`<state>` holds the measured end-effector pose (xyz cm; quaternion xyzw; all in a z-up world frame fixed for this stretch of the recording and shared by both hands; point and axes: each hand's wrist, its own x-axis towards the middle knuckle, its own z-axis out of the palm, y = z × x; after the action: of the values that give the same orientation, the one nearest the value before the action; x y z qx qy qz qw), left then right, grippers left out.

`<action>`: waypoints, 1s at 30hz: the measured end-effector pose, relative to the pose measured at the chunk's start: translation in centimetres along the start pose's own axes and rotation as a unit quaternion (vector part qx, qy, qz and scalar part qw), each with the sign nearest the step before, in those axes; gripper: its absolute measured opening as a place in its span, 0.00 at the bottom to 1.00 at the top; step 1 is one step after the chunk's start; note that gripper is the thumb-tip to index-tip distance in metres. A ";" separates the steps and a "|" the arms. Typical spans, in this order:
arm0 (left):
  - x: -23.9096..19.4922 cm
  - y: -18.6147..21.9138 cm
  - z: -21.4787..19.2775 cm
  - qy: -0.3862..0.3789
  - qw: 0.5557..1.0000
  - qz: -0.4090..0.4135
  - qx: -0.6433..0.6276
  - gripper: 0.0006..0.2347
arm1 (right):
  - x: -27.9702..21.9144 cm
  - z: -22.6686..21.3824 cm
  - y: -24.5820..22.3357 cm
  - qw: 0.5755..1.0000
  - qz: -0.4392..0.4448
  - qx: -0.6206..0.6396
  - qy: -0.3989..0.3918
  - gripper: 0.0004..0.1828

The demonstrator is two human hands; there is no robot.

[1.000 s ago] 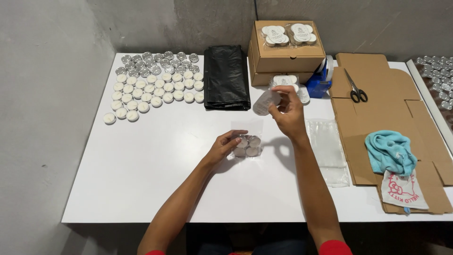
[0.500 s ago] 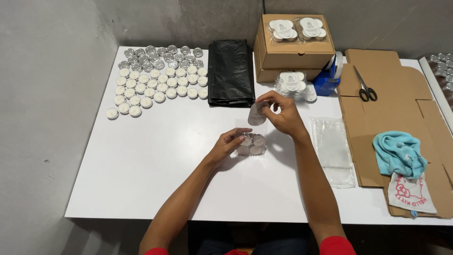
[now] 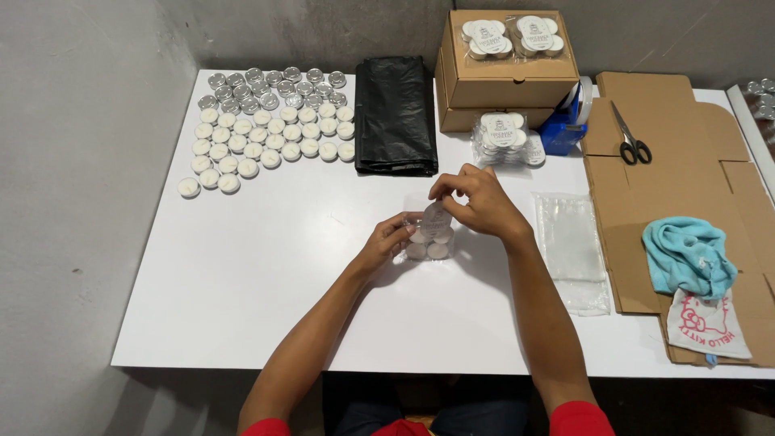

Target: Cleaning small candle bases with a cloth and packaging them into small plastic bags.

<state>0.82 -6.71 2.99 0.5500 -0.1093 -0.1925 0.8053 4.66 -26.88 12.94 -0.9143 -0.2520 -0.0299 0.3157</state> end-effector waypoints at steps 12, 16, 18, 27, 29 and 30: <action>1.3 -4.6 -2.3 0.008 1.000 -0.010 0.004 0.21 | -0.3 1.0 1.4 0.996 0.044 -0.059 -0.057 0.14; 0.0 -0.7 -0.3 0.009 1.000 -0.015 -0.002 0.20 | -0.4 0.9 1.1 0.994 0.052 -0.070 -0.068 0.15; -0.6 1.1 0.5 0.000 1.000 -0.002 -0.007 0.19 | -0.3 0.8 0.8 0.994 0.058 -0.055 -0.076 0.20; -0.3 -0.2 0.0 0.009 1.000 0.009 -0.018 0.18 | -0.2 -0.1 0.4 0.994 0.050 -0.025 -0.097 0.29; -0.6 0.4 0.6 0.009 1.000 0.019 -0.020 0.18 | -0.4 -0.1 0.5 0.993 0.055 -0.022 -0.106 0.29; -0.7 0.8 0.8 0.007 0.999 0.031 -0.020 0.18 | -0.4 -0.2 0.5 0.992 0.059 -0.021 -0.113 0.30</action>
<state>0.02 -6.86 4.06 0.5314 -0.1168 -0.1657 0.8225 4.55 -27.53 12.69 -0.9313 -0.2315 0.0871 0.2672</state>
